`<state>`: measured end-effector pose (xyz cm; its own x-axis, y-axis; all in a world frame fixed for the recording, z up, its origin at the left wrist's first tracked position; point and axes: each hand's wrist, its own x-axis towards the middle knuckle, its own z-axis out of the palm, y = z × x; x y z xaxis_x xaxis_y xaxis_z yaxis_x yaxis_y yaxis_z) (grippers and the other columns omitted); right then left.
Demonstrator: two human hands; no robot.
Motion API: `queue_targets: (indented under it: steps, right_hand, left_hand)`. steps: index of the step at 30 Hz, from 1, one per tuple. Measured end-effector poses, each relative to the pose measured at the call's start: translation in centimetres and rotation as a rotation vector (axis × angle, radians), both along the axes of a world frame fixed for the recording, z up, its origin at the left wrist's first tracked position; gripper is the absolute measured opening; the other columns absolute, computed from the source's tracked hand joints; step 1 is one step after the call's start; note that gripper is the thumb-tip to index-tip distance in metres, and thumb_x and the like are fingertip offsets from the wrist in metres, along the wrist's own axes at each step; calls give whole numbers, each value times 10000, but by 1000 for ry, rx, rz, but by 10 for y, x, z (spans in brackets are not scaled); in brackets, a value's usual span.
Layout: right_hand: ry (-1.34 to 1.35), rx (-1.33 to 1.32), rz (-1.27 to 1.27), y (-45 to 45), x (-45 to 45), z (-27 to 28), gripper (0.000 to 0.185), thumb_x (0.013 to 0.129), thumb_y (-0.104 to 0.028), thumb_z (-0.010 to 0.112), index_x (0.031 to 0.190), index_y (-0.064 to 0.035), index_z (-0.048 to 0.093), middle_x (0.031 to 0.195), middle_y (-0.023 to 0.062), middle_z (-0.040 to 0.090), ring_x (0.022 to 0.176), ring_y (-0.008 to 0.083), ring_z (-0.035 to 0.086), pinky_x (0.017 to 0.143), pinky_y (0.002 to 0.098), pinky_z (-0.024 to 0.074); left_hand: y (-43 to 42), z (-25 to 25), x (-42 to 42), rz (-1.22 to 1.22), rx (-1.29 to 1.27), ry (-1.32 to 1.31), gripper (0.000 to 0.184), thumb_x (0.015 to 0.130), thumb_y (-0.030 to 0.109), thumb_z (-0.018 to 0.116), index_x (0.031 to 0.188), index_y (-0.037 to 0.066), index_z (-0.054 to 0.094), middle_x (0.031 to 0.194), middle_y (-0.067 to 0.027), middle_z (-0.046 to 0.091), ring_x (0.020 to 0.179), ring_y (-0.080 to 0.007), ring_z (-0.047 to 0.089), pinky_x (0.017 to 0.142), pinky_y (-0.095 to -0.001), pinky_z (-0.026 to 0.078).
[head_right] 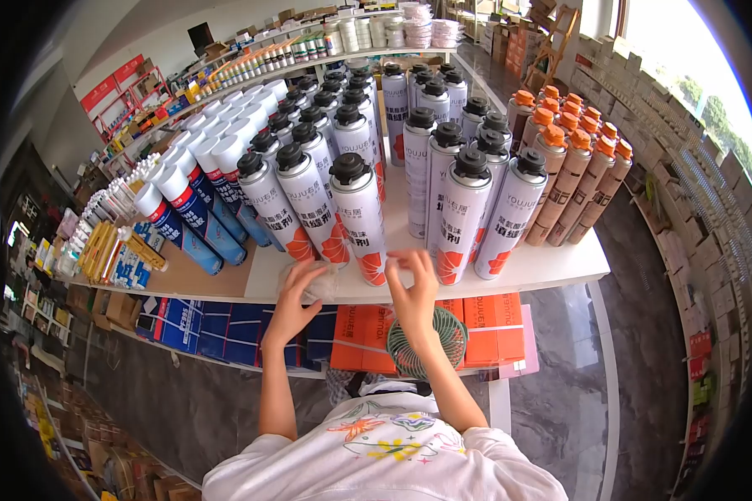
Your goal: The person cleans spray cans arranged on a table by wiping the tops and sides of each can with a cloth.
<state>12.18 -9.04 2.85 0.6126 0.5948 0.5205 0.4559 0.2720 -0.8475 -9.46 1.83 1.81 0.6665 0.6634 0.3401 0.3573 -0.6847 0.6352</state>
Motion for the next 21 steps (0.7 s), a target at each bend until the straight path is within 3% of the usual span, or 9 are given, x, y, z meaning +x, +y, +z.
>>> queue_targets:
  steps: [1, 3, 7, 9, 14, 16, 17, 19, 21]
  right_hand:
    - [80, -120, 122, 0, 0, -16, 221, 920, -129, 682, 1080, 19, 643, 989, 138, 623, 849, 208, 662, 720, 330, 534]
    - [93, -272, 203, 13, 6, -66, 376, 924, -198, 703, 1182, 39, 565, 1034, 156, 616, 841, 208, 671, 585, 314, 567]
    - [92, -349, 219, 29, 10, -105, 516, 905, -208, 725, 1272, 48, 467, 1083, 183, 600, 831, 216, 674, 461, 305, 570]
    - [81, -400, 272, 32, 9, -110, 586, 888, -201, 744, 1296, 62, 416, 1099, 191, 592, 810, 219, 676, 404, 302, 562]
    - [-66, -362, 209, 48, 18, -124, 591, 876, -174, 758, 1288, 58, 404, 1080, 216, 583, 747, 265, 673, 528, 351, 544]
    - [113, -438, 256, 48, 14, -110, 518, 894, -118, 716, 1270, 54, 404, 1082, 247, 565, 819, 359, 658, 666, 422, 526]
    - [109, -432, 259, 51, 14, -116, 518, 894, -118, 716, 1270, 54, 404, 1082, 247, 565, 819, 359, 658, 666, 422, 526]
    - [-163, -291, 89, 57, 11, -131, 469, 890, -39, 696, 1256, 43, 415, 980, 217, 586, 818, 338, 652, 675, 400, 529]
    - [-120, -248, 113, 62, 12, -136, 417, 889, -19, 680, 1201, 48, 413, 981, 224, 577, 848, 354, 639, 686, 417, 518]
  left_hand:
    - [-6, 2, 9, -28, 63, -75, 610, 809, -78, 666, 1370, 124, 541, 1450, -123, 458, 1331, -333, 482, 1064, -426, 462]
    - [-16, -10, 33, -6, -150, -262, 605, 830, -79, 646, 1392, 98, 510, 1398, -123, 495, 1225, -291, 576, 981, -392, 521]
    - [-18, -57, 77, 89, -234, -461, 612, 837, -110, 589, 1408, 64, 453, 1313, -143, 517, 1103, -260, 662, 817, -328, 576]
    - [-14, -88, 94, 168, -179, -544, 612, 837, -119, 554, 1414, 21, 403, 1358, -165, 501, 1052, -243, 686, 776, -320, 582]
    - [-15, -111, 98, 189, -269, -514, 622, 851, -98, 561, 1436, -18, 365, 1357, -201, 493, 1000, -238, 695, 804, -319, 578]
    - [-18, -116, 99, 175, -253, -493, 626, 860, -97, 558, 1446, -7, 358, 1364, -192, 494, 1002, -235, 701, 796, -309, 573]
    - [-19, -119, 100, 160, -244, -468, 630, 869, -97, 555, 1456, 4, 351, 1371, -182, 495, 1004, -232, 707, 787, -299, 569]
    - [-26, -115, 106, 144, -297, -427, 703, 881, -87, 568, 1512, 23, 279, 1354, -180, 494, 1037, -239, 689, 821, -317, 570]
    - [-24, -120, 112, 132, -251, -428, 717, 873, -92, 593, 1500, -30, 250, 1316, -191, 434, 990, -246, 681, 856, -336, 584]
